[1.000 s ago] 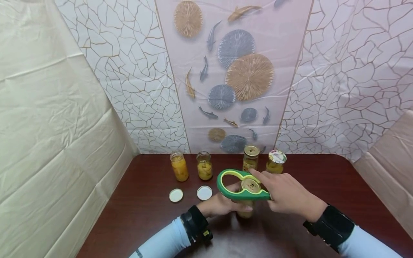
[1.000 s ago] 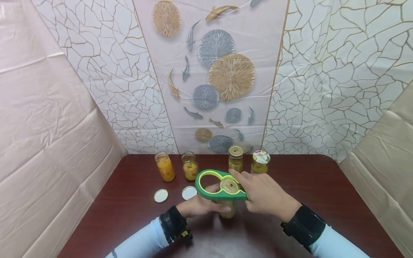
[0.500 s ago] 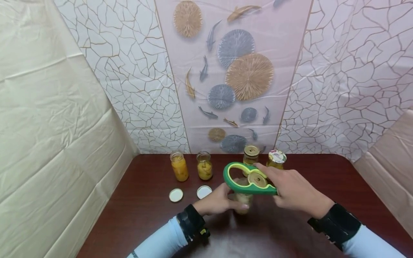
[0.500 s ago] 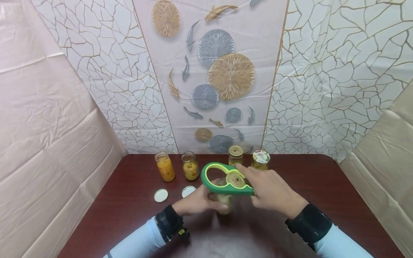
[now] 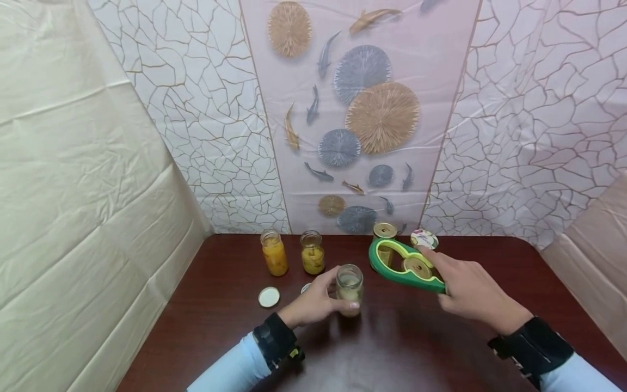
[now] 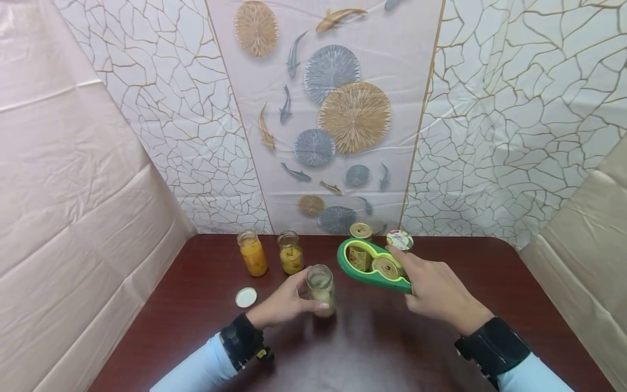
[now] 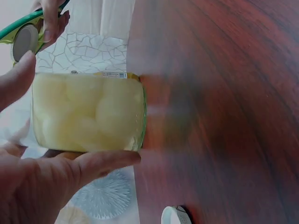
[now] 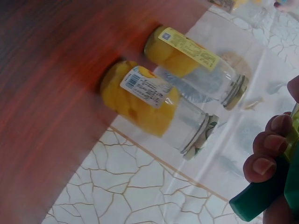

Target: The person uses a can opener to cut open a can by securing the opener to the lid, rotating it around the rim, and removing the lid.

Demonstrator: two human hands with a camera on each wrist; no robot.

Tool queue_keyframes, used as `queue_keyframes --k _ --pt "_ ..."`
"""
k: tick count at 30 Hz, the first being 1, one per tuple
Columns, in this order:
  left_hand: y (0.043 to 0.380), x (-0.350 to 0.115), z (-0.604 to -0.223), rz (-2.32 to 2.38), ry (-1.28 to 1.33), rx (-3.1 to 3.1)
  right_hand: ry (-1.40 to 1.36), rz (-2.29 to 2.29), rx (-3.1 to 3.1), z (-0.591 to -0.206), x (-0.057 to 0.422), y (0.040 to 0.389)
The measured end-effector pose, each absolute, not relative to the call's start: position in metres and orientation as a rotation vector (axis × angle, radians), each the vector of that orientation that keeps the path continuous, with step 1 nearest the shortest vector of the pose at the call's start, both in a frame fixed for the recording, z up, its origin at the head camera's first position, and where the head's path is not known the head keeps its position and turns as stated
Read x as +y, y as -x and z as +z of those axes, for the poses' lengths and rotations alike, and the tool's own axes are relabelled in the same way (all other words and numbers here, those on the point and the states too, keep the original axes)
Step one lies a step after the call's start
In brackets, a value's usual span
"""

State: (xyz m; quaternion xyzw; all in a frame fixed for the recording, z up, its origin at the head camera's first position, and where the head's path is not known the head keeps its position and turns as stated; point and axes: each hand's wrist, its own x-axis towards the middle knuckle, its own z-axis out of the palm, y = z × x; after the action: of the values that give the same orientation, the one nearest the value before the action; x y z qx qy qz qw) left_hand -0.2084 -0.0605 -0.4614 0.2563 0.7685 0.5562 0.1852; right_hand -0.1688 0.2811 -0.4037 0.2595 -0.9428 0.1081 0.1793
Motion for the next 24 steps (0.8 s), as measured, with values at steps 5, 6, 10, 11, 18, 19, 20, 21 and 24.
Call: queue_keyframes --k 5,6,10,11,18,19,20,21,24 --pt "0.216 -0.054 -0.465 1.560 -0.673 2.330 -0.727 0.312 -2.658 -0.408 0.285 0.167" --pt "0.219 -0.052 -0.466 1.579 -0.658 2.345 -0.728 0.312 -2.655 -0.409 0.286 0.166" --pt "0.231 -0.043 -0.470 1.645 -0.543 2.399 -0.743 0.314 -2.644 -0.413 0.287 0.166" --pt "0.234 -0.041 -0.471 1.658 -0.511 2.407 -0.749 0.316 -2.643 -0.414 0.288 0.165" --pt "0.257 -0.028 -0.473 1.748 -0.336 2.399 -0.772 0.325 -2.616 -0.416 0.288 0.162" --pt "0.259 -0.026 -0.474 1.757 -0.306 2.392 -0.772 0.325 -2.614 -0.416 0.288 0.162" --pt "0.262 -0.025 -0.474 1.761 -0.278 2.385 -0.771 0.323 -2.611 -0.416 0.288 0.162" --pt "0.264 -0.023 -0.475 1.762 -0.255 2.384 -0.769 0.324 -2.610 -0.416 0.289 0.162" --pt "0.269 -0.020 -0.476 1.754 -0.227 2.400 -0.766 0.322 -2.605 -0.416 0.290 0.162"
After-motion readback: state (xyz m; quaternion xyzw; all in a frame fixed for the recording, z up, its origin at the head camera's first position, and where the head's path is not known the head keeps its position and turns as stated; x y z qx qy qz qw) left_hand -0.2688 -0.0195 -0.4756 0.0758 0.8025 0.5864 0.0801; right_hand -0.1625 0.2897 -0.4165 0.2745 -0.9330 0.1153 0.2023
